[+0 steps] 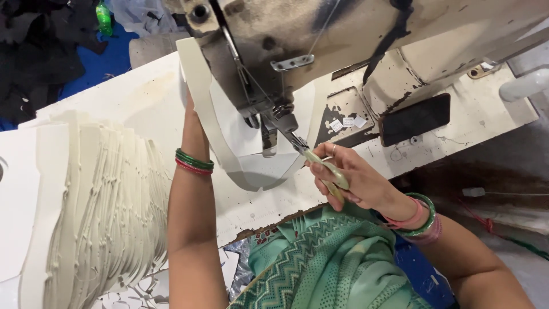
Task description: The person operates a sewing machine to stitch white shoe parts. They guide the material under the needle, cut threads with scissors, and handle a spool of thread to adjust the machine.
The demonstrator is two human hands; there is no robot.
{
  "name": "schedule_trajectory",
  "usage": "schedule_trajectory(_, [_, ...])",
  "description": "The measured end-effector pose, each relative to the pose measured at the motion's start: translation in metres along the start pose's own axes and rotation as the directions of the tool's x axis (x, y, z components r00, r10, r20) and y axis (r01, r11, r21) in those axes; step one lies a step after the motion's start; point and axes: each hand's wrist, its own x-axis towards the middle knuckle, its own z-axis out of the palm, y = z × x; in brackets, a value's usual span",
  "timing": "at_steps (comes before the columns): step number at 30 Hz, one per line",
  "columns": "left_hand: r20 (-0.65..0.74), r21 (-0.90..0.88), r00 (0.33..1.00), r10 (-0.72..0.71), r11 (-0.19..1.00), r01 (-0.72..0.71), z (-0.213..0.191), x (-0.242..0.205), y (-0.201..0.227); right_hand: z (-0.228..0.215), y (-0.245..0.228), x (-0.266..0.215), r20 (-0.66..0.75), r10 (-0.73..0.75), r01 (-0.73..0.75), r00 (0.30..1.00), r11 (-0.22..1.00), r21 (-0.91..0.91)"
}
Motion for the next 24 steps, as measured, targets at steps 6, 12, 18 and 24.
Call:
schedule_trajectory(6, [-0.102,0.082,0.994,0.040,0.996,-0.032,-0.012,-0.017,-0.004,-0.002,0.005,0.008,0.005,0.028,-0.028,1.000,0.999,0.039])
schedule_trajectory(12, [-0.185,0.165,0.980,0.077,0.985,-0.046,-0.012,-0.035,-0.015,-0.003,0.027,0.000,-0.069,-0.017,0.000,0.997,0.970,-0.242])
schedule_trajectory(18, [-0.275,0.230,0.954,0.123,0.971,-0.059,-0.023,-0.078,-0.038,-0.046,0.119,-0.009,-0.348,-0.444,0.063,0.826,0.685,-0.726])
schedule_trajectory(24, [-0.431,0.275,0.873,0.231,0.954,-0.117,0.100,-0.208,0.013,-0.088,0.109,-0.014,-0.616,-0.337,-0.478,0.712,0.409,-0.777])
